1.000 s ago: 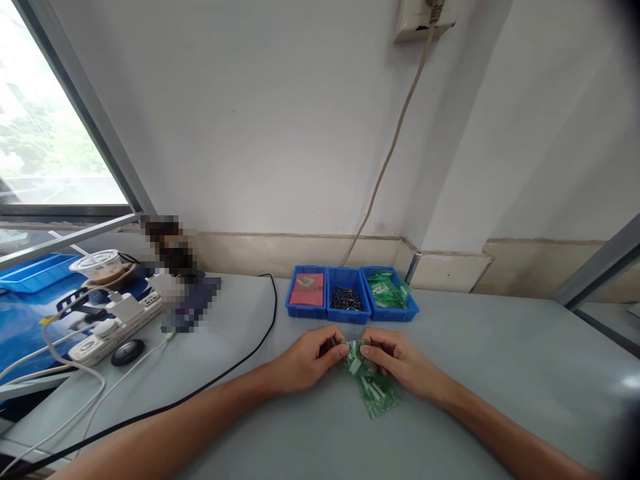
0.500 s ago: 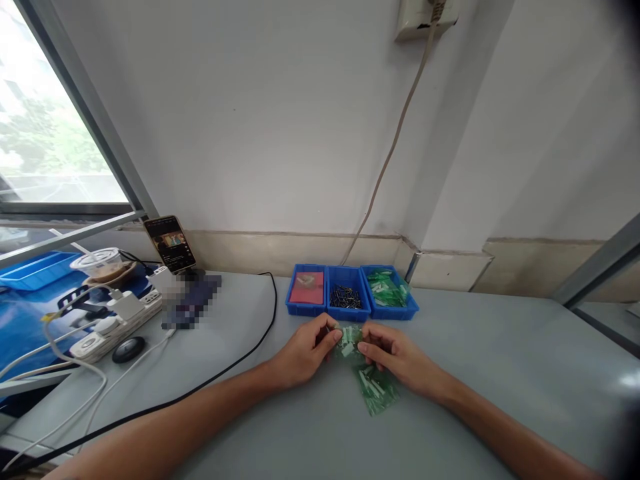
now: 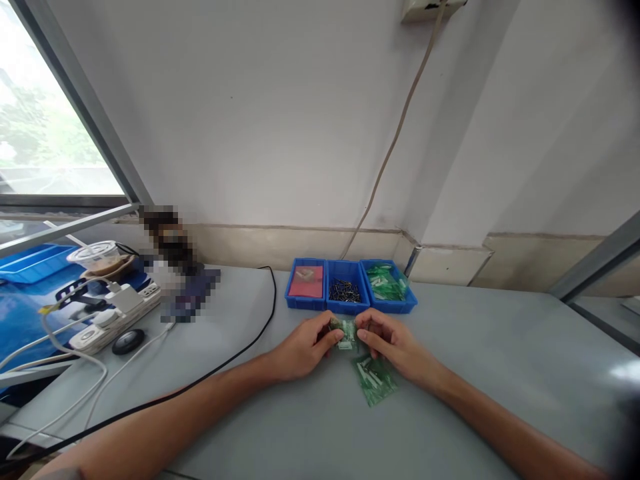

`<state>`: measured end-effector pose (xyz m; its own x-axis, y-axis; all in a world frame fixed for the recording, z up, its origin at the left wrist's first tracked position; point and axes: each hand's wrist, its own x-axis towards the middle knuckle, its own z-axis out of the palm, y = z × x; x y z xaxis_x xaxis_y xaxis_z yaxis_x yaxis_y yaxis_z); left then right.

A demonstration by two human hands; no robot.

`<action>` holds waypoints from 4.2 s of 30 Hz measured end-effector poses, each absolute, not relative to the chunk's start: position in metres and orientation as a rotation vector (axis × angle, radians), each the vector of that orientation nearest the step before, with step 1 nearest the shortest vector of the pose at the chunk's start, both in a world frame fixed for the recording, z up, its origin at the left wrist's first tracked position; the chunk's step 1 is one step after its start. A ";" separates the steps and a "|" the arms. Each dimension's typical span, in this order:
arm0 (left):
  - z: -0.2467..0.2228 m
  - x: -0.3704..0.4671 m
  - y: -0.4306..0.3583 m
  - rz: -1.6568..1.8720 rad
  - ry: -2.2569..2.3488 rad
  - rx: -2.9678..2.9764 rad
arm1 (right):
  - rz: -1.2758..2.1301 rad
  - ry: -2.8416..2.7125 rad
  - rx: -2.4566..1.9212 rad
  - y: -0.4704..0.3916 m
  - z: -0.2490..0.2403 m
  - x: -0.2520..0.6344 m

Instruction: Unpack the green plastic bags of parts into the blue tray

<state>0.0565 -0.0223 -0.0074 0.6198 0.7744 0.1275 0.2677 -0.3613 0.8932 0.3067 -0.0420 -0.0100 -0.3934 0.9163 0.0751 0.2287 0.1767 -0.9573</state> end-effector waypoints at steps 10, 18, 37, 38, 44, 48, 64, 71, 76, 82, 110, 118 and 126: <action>-0.018 0.058 -0.019 0.764 0.783 1.800 | 1.138 -1.787 -1.068 -0.042 -0.011 0.307; -0.014 0.057 -0.021 0.741 0.775 1.789 | 0.963 -1.882 -1.070 -0.044 -0.014 0.306; -0.011 0.057 -0.024 0.780 0.815 1.940 | 1.061 -1.699 -1.098 -0.047 -0.017 0.303; -0.011 0.057 -0.025 0.787 0.811 1.967 | 1.054 -1.719 -1.100 -0.048 -0.016 0.303; -0.007 0.057 -0.023 0.772 0.834 2.085 | 1.094 -1.813 -1.158 -0.050 -0.016 0.302; -0.007 0.057 -0.022 0.697 0.862 2.026 | 1.076 -1.849 -1.126 -0.052 -0.017 0.302; -0.001 0.056 -0.022 0.668 0.825 2.052 | 0.706 -2.113 -1.091 -0.054 -0.018 0.301; 0.003 0.056 -0.023 0.654 0.789 2.106 | 0.493 -2.075 -1.074 -0.052 -0.012 0.301; 0.002 0.057 -0.022 0.645 0.796 2.158 | 0.409 -2.015 -1.105 -0.051 -0.013 0.302; 0.001 0.056 -0.023 0.620 0.825 2.171 | 0.332 -1.784 -1.207 -0.046 -0.016 0.310; 0.008 0.055 -0.036 0.587 0.644 2.315 | -0.377 -1.977 -1.484 -0.018 -0.019 0.330; -0.001 0.056 -0.040 0.556 0.518 2.601 | -0.305 -1.946 -1.405 -0.020 -0.020 0.326; -0.013 0.060 -0.032 0.647 0.757 2.602 | -0.048 -2.086 -1.133 -0.033 -0.008 0.318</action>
